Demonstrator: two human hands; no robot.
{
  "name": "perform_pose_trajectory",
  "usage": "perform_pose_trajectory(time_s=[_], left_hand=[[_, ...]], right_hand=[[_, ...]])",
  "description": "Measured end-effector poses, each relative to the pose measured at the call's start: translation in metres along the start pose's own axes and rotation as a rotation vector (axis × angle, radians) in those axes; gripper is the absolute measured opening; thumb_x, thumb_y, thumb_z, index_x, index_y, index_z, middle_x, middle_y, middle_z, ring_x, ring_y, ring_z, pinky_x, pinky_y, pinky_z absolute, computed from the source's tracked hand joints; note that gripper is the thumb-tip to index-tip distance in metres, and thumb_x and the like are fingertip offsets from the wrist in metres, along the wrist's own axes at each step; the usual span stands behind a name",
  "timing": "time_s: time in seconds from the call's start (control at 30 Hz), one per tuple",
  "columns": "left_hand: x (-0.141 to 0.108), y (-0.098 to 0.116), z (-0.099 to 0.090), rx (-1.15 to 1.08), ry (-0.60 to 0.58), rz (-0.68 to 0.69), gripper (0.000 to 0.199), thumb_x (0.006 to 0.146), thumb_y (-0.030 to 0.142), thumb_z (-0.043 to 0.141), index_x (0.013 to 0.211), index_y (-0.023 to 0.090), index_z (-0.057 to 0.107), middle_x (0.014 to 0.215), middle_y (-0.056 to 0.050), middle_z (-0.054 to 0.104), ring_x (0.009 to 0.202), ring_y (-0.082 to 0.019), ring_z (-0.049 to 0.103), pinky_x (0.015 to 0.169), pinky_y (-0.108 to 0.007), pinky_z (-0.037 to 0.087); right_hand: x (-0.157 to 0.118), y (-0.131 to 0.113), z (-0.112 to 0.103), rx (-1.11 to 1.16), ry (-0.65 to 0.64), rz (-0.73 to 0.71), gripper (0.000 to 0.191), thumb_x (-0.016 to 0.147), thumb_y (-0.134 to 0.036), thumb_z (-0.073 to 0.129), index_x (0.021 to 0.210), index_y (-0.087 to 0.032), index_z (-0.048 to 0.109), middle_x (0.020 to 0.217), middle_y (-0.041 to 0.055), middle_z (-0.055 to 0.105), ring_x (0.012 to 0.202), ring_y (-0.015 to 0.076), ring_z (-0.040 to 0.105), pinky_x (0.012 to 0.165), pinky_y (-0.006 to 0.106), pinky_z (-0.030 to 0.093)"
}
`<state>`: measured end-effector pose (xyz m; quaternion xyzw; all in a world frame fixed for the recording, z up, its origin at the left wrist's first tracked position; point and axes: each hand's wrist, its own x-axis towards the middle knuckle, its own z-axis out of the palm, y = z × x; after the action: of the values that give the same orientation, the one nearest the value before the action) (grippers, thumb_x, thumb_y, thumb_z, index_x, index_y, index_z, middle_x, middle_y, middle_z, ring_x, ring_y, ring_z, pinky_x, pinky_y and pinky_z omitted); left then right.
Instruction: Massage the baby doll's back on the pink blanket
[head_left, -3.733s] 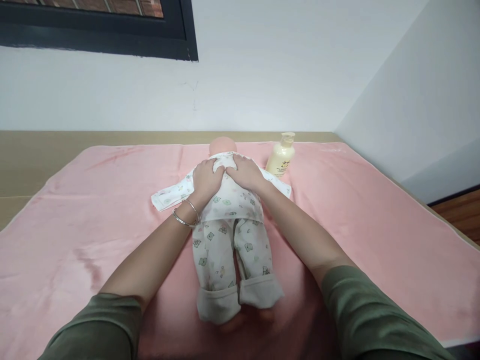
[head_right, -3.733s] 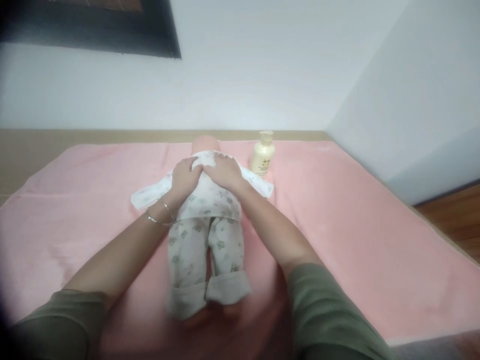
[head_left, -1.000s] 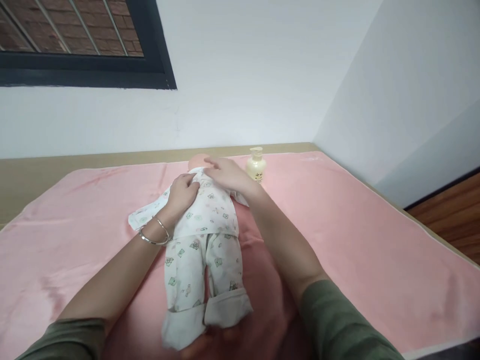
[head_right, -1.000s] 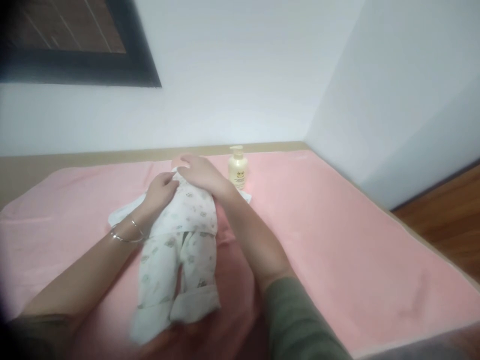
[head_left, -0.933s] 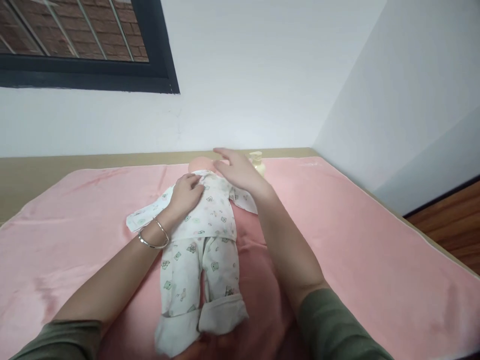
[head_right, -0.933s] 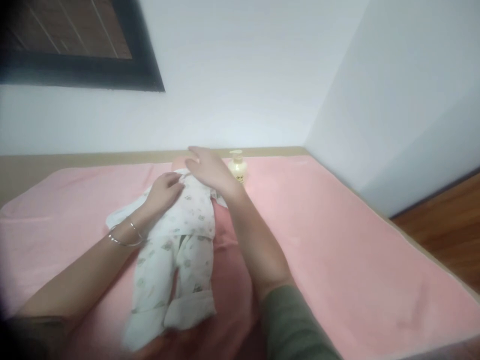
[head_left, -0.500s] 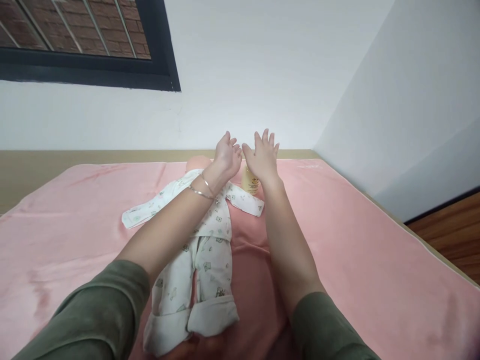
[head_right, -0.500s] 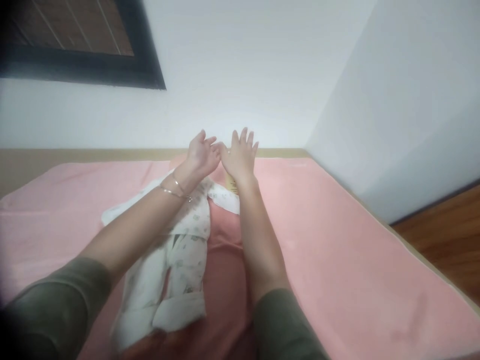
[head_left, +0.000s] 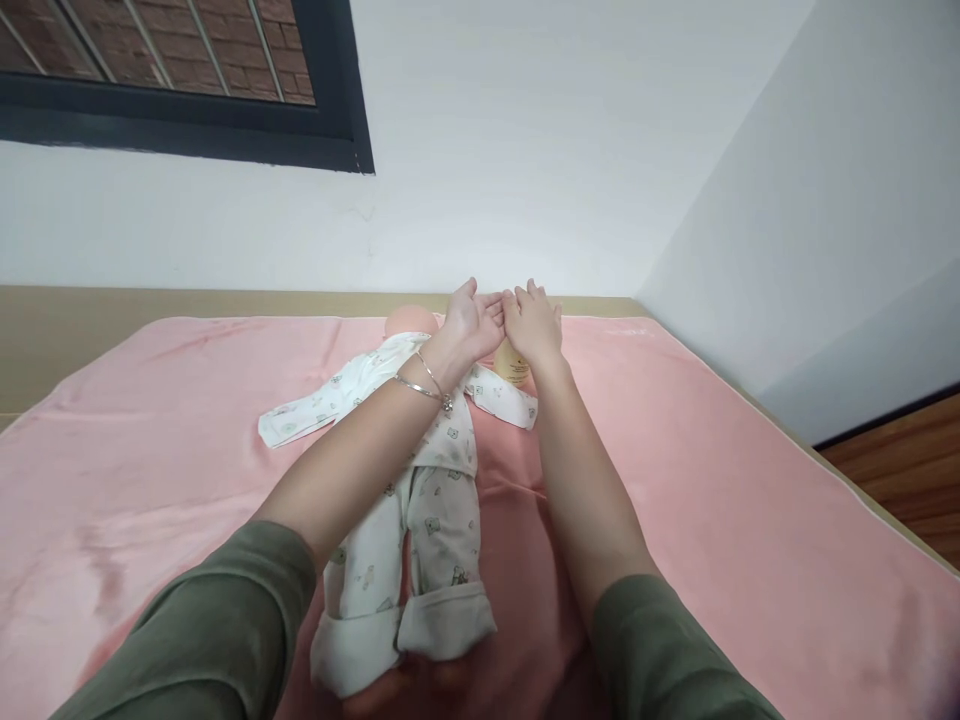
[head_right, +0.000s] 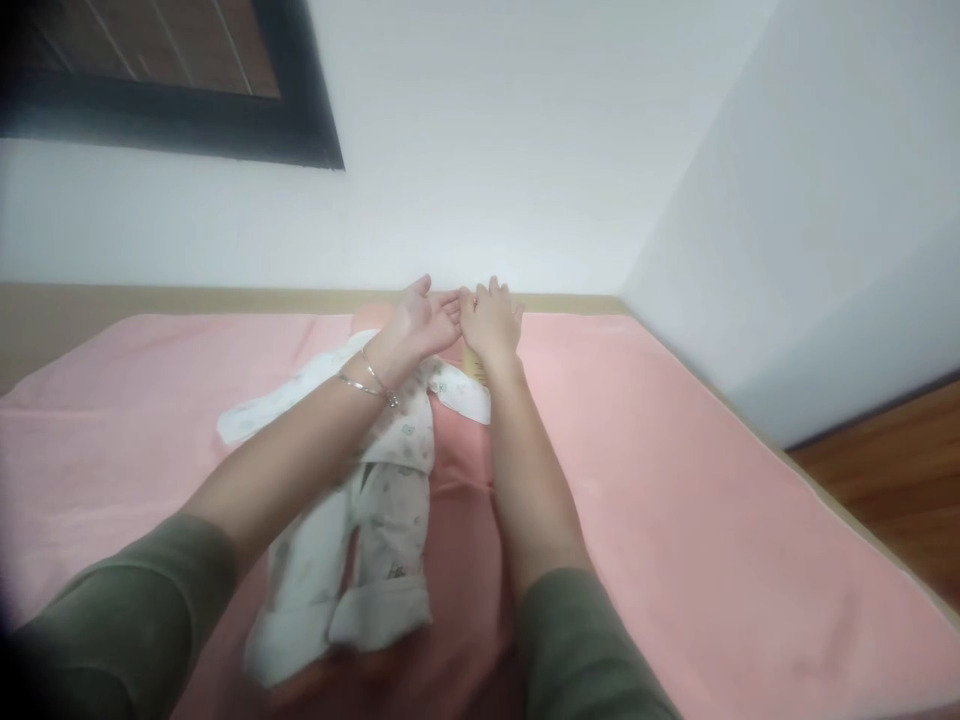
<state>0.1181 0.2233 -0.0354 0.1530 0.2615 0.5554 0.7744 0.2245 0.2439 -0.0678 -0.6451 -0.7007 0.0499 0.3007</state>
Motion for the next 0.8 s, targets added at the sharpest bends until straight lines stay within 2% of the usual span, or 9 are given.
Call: perform_pose_trajectory(time_s=[0.13,0.2,0.33,0.43,0.53,0.67,0.8], left_hand=[[-0.03,0.01,-0.02,0.162,-0.003,0.0,0.063,0.102,0.048,0.032,0.158,0.018,0.039,0.157,-0.016,0.052,0.15,-0.023,0.047,0.118,-0.036,0.046],[-0.052,0.018,-0.03,0.254,-0.036,0.031,0.062,0.102,0.048,0.03,0.158,0.022,0.04,0.162,-0.013,0.047,0.155,-0.021,0.038,0.124,-0.038,0.038],[-0.094,0.034,-0.047,0.36,-0.111,0.125,0.064,0.101,0.049,0.027,0.158,0.024,0.04,0.16,-0.013,0.05,0.155,-0.025,0.039,0.126,-0.045,0.036],[-0.116,0.048,-0.055,0.417,-0.115,0.116,0.063,0.1,0.046,0.029,0.157,0.021,0.041,0.156,-0.015,0.053,0.153,-0.029,0.041,0.125,-0.048,0.038],[-0.128,0.066,-0.06,0.427,-0.098,0.082,0.06,0.098,0.039,0.034,0.154,0.019,0.045,0.15,-0.016,0.059,0.149,-0.03,0.047,0.124,-0.048,0.04],[-0.139,0.089,-0.062,0.361,-0.076,0.155,0.056,0.096,0.033,0.036,0.149,0.019,0.048,0.146,-0.014,0.063,0.147,-0.029,0.05,0.125,-0.048,0.039],[-0.147,0.092,-0.061,0.334,-0.124,0.118,0.055,0.094,0.029,0.038,0.145,0.016,0.05,0.145,-0.015,0.063,0.146,-0.03,0.051,0.124,-0.05,0.04]], right_hand=[[-0.005,-0.005,0.004,-0.039,0.057,0.028,0.055,0.107,-0.044,0.025,0.144,-0.018,0.057,0.17,0.015,0.033,0.159,0.0324,0.027,0.126,0.065,0.019],[-0.007,-0.007,0.007,-0.05,0.088,0.043,0.055,0.107,-0.043,0.027,0.147,-0.016,0.054,0.169,0.017,0.033,0.158,0.0321,0.031,0.125,0.065,0.023],[-0.006,-0.011,0.013,-0.05,0.117,0.059,0.058,0.105,-0.042,0.028,0.151,-0.014,0.05,0.168,0.0181,0.036,0.156,0.0325,0.034,0.125,0.065,0.025],[-0.005,-0.014,0.017,-0.076,0.129,0.09,0.059,0.105,-0.043,0.028,0.154,-0.016,0.046,0.17,0.0158,0.031,0.156,0.0355,0.032,0.124,0.068,0.026],[-0.005,-0.017,0.02,-0.104,0.127,0.119,0.061,0.104,-0.046,0.028,0.156,-0.019,0.043,0.173,0.0138,0.023,0.158,0.039,0.026,0.123,0.072,0.023],[-0.008,-0.024,0.019,-0.145,0.091,0.158,0.064,0.103,-0.046,0.031,0.162,-0.021,0.034,0.176,0.0122,0.013,0.16,0.0398,0.018,0.123,0.074,0.019],[-0.014,-0.032,0.014,-0.213,0.024,0.207,0.075,0.1,-0.043,0.04,0.167,-0.018,0.016,0.176,0.0159,0.001,0.162,0.0383,0.014,0.123,0.073,0.019]])
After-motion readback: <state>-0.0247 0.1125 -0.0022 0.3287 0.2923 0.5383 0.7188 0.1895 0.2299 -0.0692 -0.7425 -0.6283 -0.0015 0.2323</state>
